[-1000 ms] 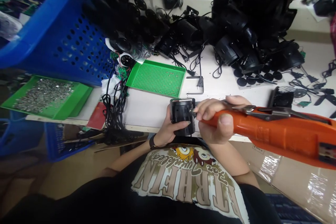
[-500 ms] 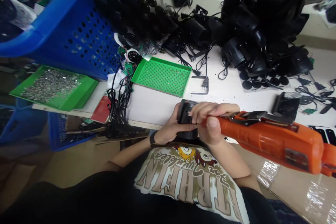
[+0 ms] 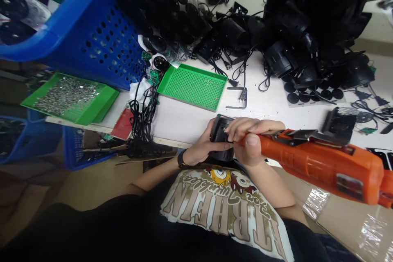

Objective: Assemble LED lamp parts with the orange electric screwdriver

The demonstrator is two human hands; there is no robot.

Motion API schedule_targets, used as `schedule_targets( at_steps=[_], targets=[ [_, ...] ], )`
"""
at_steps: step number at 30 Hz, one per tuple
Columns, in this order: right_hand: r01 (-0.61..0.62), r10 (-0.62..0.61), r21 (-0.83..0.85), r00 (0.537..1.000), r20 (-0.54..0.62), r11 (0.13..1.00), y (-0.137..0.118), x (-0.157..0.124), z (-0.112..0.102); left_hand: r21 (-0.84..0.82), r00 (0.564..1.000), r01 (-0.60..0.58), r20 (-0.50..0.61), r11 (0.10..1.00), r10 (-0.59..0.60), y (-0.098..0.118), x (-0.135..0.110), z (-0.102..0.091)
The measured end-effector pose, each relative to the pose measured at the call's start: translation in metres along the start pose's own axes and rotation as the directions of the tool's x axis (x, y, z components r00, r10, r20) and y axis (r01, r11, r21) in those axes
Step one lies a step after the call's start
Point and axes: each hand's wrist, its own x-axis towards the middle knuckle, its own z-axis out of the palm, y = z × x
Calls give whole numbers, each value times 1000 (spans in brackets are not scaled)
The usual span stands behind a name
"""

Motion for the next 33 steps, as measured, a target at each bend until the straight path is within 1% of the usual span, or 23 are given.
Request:
schedule_targets(
  at_steps=[3,7,10,13,16,19,24,26,28,30,33],
  targets=[
    [-18,18,-21,1000,5,1000,1,-2,0,-7,1000,24,20,1000,-24,2,0,0],
    [45,-45,-22,999,13,999,4,0,3,13,1000,26,4,1000,-26,2,1,-3],
    [89,-88,-25,996,25,996,2,1,6,2,998,50,39,999,-50,0,2,-7],
    [113,-114,-54,993,-18,992,-5,3,8,-36,997,47,61,998,-45,-2,2,-11],
    [85,-93,-99,992,-81,991,-12,6,10,-63,997,59,53,996,-56,-3,2,-14],
    [88,-100,-122,991,-94,989,-12,8,11,-58,997,68,42,996,-66,-3,1,-15],
    [157,-161,-104,987,-27,982,-1,4,10,-29,999,45,15,999,-45,-4,0,-14],
    [147,-145,-133,989,21,980,3,1,7,-1,999,40,3,999,-40,-4,-1,-12],
    [112,-103,-159,993,62,981,6,-3,5,32,1000,27,-10,999,-26,-4,-2,-10],
    [87,-76,-165,994,73,983,7,-6,3,66,1000,12,-13,998,-11,-4,-4,-8],
    [104,-95,-140,993,71,985,6,-7,3,101,1000,8,-2,995,-8,-4,-6,-7]
  ],
)
